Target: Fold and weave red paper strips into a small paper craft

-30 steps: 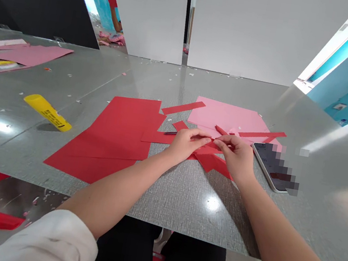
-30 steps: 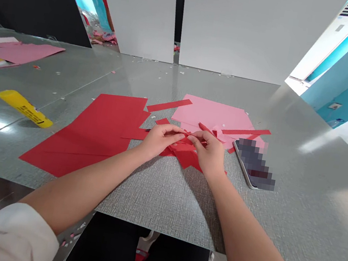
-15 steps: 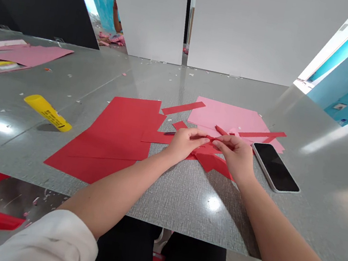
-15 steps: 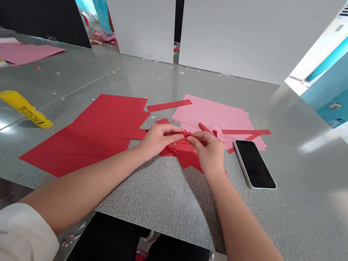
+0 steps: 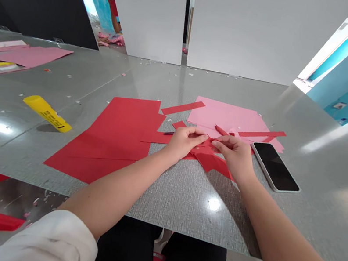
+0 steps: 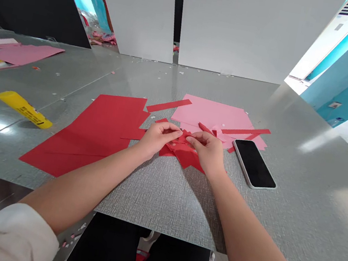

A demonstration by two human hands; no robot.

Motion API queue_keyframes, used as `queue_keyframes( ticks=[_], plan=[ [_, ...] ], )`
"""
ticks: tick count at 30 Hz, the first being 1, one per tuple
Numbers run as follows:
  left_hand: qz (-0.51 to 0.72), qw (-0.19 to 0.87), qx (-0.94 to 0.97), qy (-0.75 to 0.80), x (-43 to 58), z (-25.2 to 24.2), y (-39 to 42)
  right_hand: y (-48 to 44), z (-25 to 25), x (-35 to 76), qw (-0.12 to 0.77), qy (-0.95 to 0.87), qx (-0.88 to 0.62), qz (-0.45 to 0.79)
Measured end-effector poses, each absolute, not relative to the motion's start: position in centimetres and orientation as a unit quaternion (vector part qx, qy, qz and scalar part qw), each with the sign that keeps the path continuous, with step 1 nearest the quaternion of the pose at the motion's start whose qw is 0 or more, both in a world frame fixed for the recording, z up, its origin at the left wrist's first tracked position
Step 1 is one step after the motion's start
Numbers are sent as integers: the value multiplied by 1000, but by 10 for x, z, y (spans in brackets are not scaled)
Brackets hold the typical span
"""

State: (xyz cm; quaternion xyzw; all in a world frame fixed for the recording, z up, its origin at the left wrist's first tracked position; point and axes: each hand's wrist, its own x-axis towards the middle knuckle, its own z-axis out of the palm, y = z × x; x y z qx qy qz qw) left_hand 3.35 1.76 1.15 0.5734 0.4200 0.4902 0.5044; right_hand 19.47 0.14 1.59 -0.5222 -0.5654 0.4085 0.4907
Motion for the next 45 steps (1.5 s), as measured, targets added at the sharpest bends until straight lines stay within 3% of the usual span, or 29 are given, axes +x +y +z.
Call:
queue_keyframes(
  ticks=[13,18,32,45],
  plan=[
    [462,500,580,447,32,11,19,7,9,198,489,-493,-504,514],
    [429,559,553,444,32,11,18,5,12,197,494,-493,-515,498],
    [454,523,576,435,32,8,20,4,10,194,483,-520,-515,481],
    [415,567,557,443,33,12,17,6,6,196,504,-551,-511,426]
  ],
)
